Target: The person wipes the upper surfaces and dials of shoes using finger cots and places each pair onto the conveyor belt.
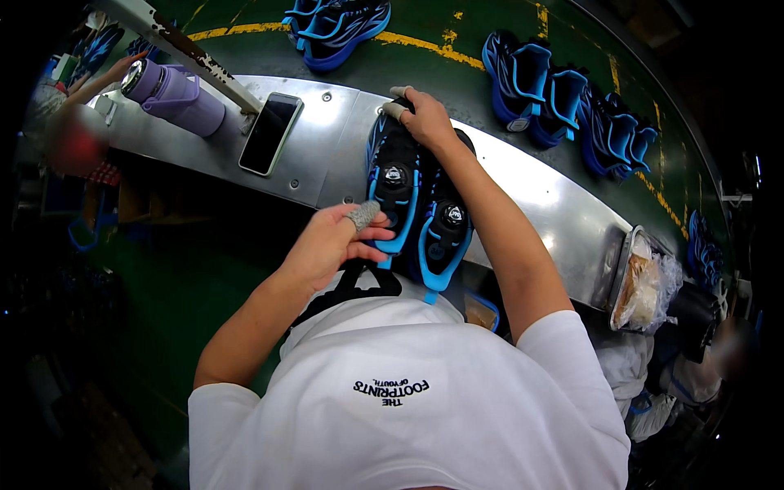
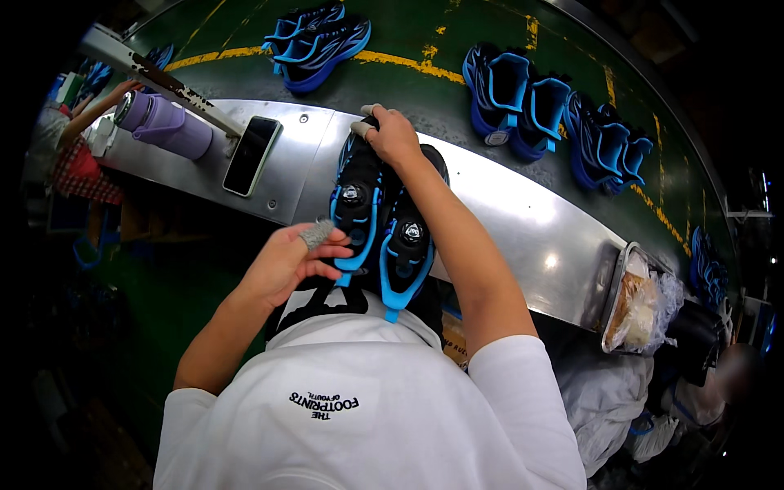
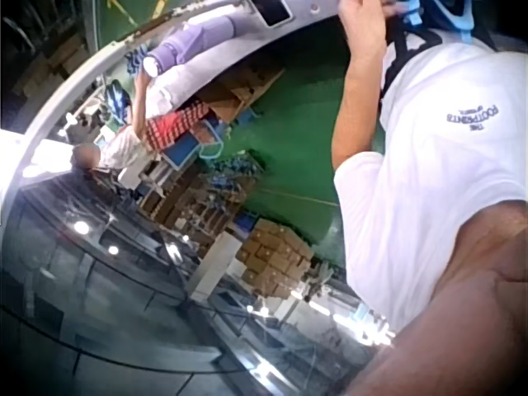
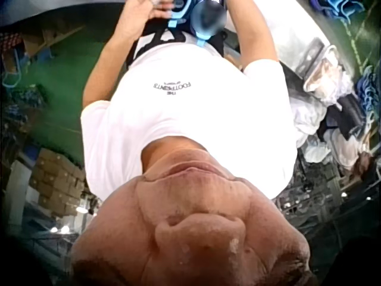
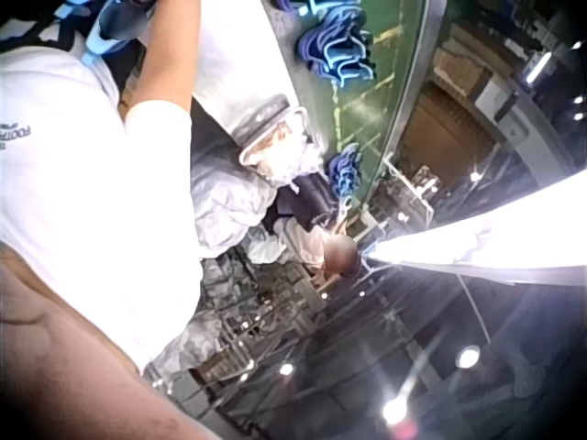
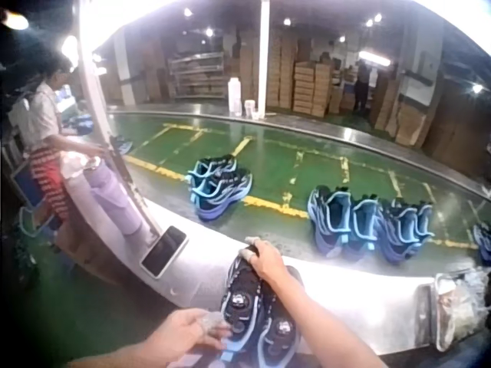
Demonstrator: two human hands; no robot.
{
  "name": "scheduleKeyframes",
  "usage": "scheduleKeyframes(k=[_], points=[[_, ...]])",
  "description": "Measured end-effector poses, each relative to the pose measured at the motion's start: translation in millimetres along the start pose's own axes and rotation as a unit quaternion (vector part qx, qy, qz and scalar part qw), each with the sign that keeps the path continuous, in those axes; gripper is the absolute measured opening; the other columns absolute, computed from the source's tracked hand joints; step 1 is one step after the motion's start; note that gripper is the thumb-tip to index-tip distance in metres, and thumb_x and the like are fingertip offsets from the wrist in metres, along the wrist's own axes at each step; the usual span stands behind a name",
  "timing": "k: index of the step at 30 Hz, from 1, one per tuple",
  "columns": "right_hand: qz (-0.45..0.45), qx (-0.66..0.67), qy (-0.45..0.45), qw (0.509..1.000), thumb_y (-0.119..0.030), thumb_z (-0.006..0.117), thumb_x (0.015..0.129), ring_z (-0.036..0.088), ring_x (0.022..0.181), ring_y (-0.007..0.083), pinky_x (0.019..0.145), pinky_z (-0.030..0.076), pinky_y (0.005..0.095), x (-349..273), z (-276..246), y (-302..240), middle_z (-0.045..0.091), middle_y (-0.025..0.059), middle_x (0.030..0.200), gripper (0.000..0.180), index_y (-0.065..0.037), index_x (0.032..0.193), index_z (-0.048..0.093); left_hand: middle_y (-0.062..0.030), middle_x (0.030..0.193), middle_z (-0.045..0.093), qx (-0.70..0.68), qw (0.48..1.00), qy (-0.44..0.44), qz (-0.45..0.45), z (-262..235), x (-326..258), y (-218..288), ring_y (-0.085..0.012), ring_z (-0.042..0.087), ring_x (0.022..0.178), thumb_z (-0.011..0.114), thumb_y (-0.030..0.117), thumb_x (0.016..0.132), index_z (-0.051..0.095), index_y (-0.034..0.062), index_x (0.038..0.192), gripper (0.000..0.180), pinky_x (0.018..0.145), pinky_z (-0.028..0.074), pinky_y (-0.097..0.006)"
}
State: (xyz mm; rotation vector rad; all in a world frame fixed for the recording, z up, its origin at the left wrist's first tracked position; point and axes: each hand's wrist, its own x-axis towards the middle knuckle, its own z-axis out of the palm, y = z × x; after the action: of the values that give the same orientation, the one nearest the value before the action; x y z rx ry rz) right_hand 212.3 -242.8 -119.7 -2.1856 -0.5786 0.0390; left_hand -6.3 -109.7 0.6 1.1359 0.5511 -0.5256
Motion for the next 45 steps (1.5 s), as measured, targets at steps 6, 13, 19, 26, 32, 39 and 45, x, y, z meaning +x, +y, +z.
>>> scheduleKeyframes(k=[6,13,19,26,32,39,45], points=[[-0.008,-0.004,0.007,1.000,-0.040,0.066,0.086,0.059,0.104,0.0377,0.090,0.047,0.0442,-2,3,-3,0.065,0.0205,0.107,0.044,-0.010,0.118,0.063,-0.0200,0.116,0.057,-0.134,0.991,-0.019,0.011,18,35,-16,-0.0323,0.065,0.103,0.053,0.016,0.098,0.050,-0.0068,0.121,0.033,0.059,0.059,-0.032],[-0.009,0.007,0.027,1.000,-0.040,0.066,0.086,0.059,0.105,0.0375,0.091,0.047,0.0441,0,1,-1,0.065,0.0211,0.107,0.043,-0.011,0.117,0.063,-0.0122,0.091,0.067,0.199,0.952,0.121,0.197,32,35,-30,-0.0174,0.070,0.076,0.044,0.002,0.093,0.058,-0.0051,0.096,0.016,0.057,0.057,-0.027],[0.002,-0.018,0.002,1.000,-0.038,0.064,0.087,0.059,0.107,0.0374,0.092,0.046,0.0433,-1,-10,2,0.065,0.0205,0.109,0.042,-0.011,0.119,0.063,-0.0323,0.132,0.044,0.576,0.746,-0.081,0.324,32,-13,-20,-0.0413,0.048,0.119,0.060,0.021,0.089,0.065,0.0202,0.120,0.032,0.103,0.038,-0.047],[-0.040,0.002,0.034,0.999,-0.032,0.063,0.087,0.061,0.097,0.0355,0.087,0.048,0.0407,-15,-38,-11,0.065,0.0185,0.104,0.030,-0.011,0.108,0.069,-0.0222,0.081,0.063,0.760,0.600,-0.099,0.229,54,35,-21,-0.0358,0.062,0.076,0.054,0.026,0.084,0.070,0.0059,0.084,0.026,0.077,0.048,-0.047],[-0.056,0.117,-0.168,0.977,-0.022,0.068,0.086,0.061,0.084,0.0233,0.078,0.048,0.0329,-68,-100,-70,0.065,0.0130,0.093,0.025,-0.010,0.108,0.071,-0.0204,0.074,0.064,0.730,0.621,-0.069,0.277,51,36,-31,-0.0376,0.064,0.072,0.054,0.028,0.082,0.070,0.0051,0.077,0.029,0.072,0.051,-0.049],[0.060,0.098,-0.096,0.989,-0.018,0.062,0.094,0.062,0.098,0.0149,0.088,0.048,0.0277,-78,-173,-48,0.068,0.0070,0.104,0.025,-0.006,0.115,0.069,-0.0190,0.080,0.069,0.805,0.533,-0.019,0.261,53,63,68,-0.0382,0.067,0.079,0.049,0.028,0.089,0.071,0.0055,0.078,0.033,0.075,0.053,-0.048],[0.091,0.049,0.002,0.995,-0.023,0.066,0.090,0.061,0.091,0.0187,0.083,0.047,0.0290,-74,-212,-9,0.067,0.0106,0.101,0.029,-0.008,0.115,0.068,-0.0182,0.098,0.066,0.816,0.456,0.165,0.315,44,144,165,-0.0354,0.064,0.093,0.054,0.027,0.089,0.068,0.0068,0.098,0.026,0.081,0.051,-0.046]])
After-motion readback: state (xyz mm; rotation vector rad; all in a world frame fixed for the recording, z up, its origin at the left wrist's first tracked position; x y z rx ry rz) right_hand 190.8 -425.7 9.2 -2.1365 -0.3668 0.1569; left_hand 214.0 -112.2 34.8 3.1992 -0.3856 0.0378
